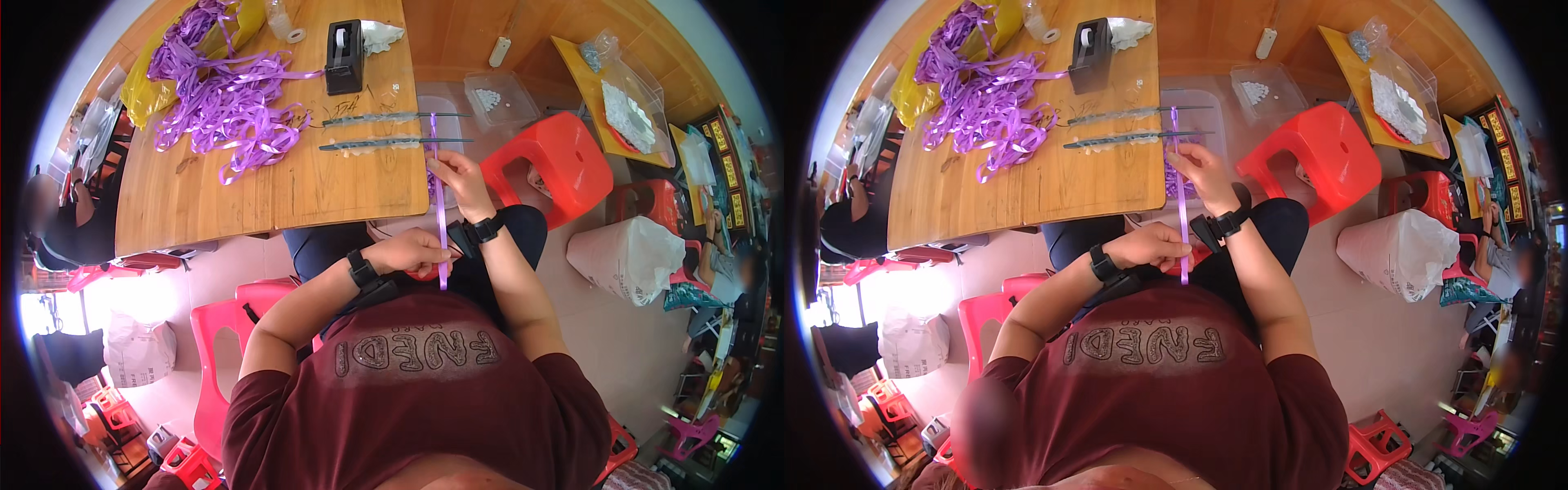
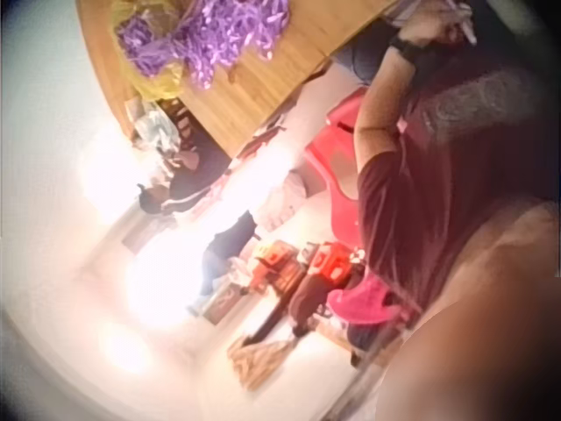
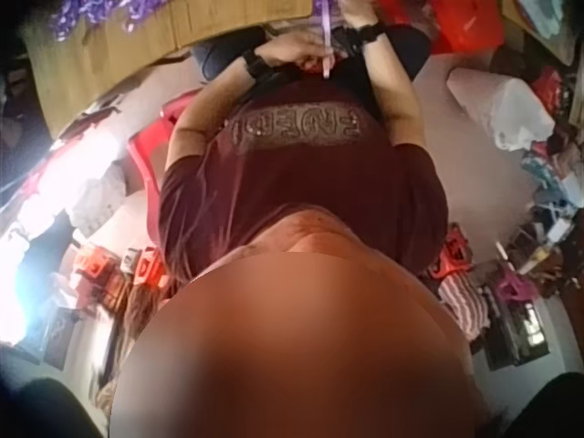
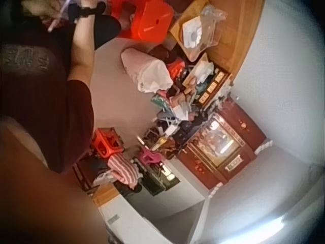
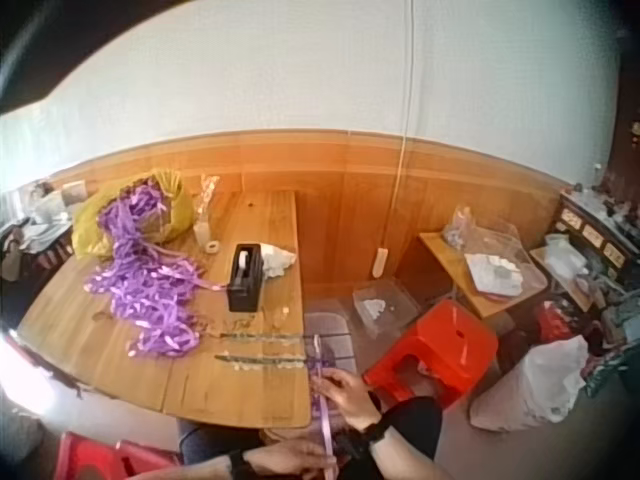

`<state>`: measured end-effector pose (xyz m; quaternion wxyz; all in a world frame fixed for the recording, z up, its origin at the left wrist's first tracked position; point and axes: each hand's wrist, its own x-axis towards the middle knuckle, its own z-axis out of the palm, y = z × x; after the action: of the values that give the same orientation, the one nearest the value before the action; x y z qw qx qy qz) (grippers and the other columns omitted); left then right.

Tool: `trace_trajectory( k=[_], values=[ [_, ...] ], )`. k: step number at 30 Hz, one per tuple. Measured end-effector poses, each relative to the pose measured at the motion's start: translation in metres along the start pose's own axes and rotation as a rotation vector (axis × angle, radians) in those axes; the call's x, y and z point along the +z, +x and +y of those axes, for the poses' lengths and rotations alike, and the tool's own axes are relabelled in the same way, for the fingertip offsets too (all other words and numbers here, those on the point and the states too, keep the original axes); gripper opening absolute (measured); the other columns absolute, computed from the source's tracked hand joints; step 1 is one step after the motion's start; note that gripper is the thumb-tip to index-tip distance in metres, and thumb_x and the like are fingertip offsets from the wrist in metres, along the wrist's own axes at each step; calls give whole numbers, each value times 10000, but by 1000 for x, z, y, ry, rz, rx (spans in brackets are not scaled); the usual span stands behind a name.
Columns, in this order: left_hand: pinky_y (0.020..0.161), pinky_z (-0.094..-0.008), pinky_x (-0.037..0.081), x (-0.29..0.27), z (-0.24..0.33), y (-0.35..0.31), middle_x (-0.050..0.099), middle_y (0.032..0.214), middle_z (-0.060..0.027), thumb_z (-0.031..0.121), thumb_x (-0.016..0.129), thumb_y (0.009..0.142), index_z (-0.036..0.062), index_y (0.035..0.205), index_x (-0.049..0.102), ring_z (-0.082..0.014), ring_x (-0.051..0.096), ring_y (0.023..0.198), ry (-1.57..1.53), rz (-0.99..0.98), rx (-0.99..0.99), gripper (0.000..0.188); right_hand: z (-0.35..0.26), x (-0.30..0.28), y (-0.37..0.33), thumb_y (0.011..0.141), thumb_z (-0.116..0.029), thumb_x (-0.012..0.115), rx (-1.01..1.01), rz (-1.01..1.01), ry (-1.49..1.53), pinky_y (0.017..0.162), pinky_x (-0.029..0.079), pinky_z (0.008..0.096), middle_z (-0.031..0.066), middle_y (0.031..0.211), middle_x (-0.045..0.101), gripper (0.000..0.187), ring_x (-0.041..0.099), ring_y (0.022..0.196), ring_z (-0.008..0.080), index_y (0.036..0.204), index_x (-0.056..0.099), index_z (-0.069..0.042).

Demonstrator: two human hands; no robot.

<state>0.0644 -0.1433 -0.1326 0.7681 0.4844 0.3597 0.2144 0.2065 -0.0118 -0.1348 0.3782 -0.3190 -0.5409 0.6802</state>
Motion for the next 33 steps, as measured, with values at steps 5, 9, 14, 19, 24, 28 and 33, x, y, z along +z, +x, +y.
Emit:
trace_trajectory(
  k=[5, 9, 14, 19, 24, 28, 33],
  values=[
    [441, -205, 292, 8, 14, -5, 643, 664, -10, 350, 541, 1034, 56, 1136, 718, -43, 462, 500, -140, 5, -70, 358, -15, 17, 5, 944, -125, 688, -156, 84, 72, 626, 395, 186, -22, 818, 639, 362, 554, 734, 31, 1275, 609, -2],
    [435, -209, 308, 11, 25, -9, 689, 738, -26, 344, 544, 1029, 70, 1179, 712, -50, 470, 497, -3, 74, -182, 355, -18, 16, 6, 942, -137, 690, -93, 112, 70, 576, 377, 192, -29, 749, 614, 341, 537, 664, 30, 1248, 615, -9],
    [443, -216, 346, 20, 35, -16, 714, 759, -52, 325, 524, 1032, 69, 1102, 745, -58, 484, 499, -20, 97, -180, 346, -26, 19, 6, 944, -200, 697, 22, 100, 49, 532, 341, 193, -56, 712, 603, 154, 499, 584, 31, 986, 689, -52],
    [529, -282, 454, 44, 70, -40, 725, 769, -62, 290, 620, 982, 29, 922, 756, -124, 577, 556, 431, 29, 6, 301, -27, 14, 8, 948, -235, 702, 41, 74, 82, 524, 323, 193, -64, 711, 599, 167, 475, 577, 23, 883, 695, -81],
    [750, -375, 545, 56, 97, -65, 726, 894, -148, 227, 674, 935, 3, 964, 742, -299, 700, 845, 699, -109, 429, 235, -39, 13, 2, 944, -267, 706, 48, 61, 78, 576, 398, 196, -63, 736, 604, 213, 517, 626, 25, 911, 687, -58],
    [745, -360, 549, 53, 113, -76, 733, 922, -146, 203, 660, 955, 12, 1010, 742, -282, 705, 842, 699, -95, 417, 215, -55, 13, -16, 958, -231, 674, 11, 93, -69, 573, 421, 208, -43, 725, 606, 188, 534, 631, 37, 988, 698, -48],
    [801, -357, 558, 52, 127, -83, 742, 949, -133, 131, 666, 952, 6, 1022, 738, -267, 716, 901, 581, -64, 491, 160, -99, 13, -62, 852, -31, 687, -550, -186, -673, 582, 489, 284, 6, 733, 629, 263, 610, 664, 134, 1112, 707, -70]
  ],
)
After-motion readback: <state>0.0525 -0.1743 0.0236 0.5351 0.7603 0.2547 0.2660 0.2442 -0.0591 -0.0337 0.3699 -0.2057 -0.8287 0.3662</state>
